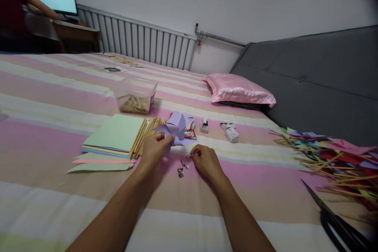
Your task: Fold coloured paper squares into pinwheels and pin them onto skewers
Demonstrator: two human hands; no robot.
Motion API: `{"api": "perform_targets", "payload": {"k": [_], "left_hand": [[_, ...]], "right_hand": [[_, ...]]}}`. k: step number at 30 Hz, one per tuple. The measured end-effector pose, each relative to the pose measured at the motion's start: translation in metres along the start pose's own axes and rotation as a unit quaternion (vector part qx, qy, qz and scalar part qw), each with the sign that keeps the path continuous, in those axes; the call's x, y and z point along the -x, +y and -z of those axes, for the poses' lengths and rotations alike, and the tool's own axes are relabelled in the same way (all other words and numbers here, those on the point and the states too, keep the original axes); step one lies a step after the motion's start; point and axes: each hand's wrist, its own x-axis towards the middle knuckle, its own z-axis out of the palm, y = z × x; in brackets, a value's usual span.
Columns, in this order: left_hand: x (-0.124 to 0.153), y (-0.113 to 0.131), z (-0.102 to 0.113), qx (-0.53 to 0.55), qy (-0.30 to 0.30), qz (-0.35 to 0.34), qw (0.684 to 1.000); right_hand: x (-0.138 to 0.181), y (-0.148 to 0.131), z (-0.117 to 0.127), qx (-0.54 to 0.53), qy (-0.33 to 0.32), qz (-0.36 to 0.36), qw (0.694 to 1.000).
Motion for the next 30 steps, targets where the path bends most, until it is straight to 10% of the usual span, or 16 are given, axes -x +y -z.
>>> {"api": "perform_targets", "payload": {"k": [23,30], "left_hand": [[-0.003,-0.004,0.001,-0.005,-0.005,-0.015,1.0],[-0.003,-0.006,0.002,0.015,-0.009,-0.019,1.0]], "right_hand": [[0.008,-0.013,0.004,0.034,-0.015,0.013,0.999],[0.001,-0.004,0.026,-0.146,0.089,0.039,0.985]]}}
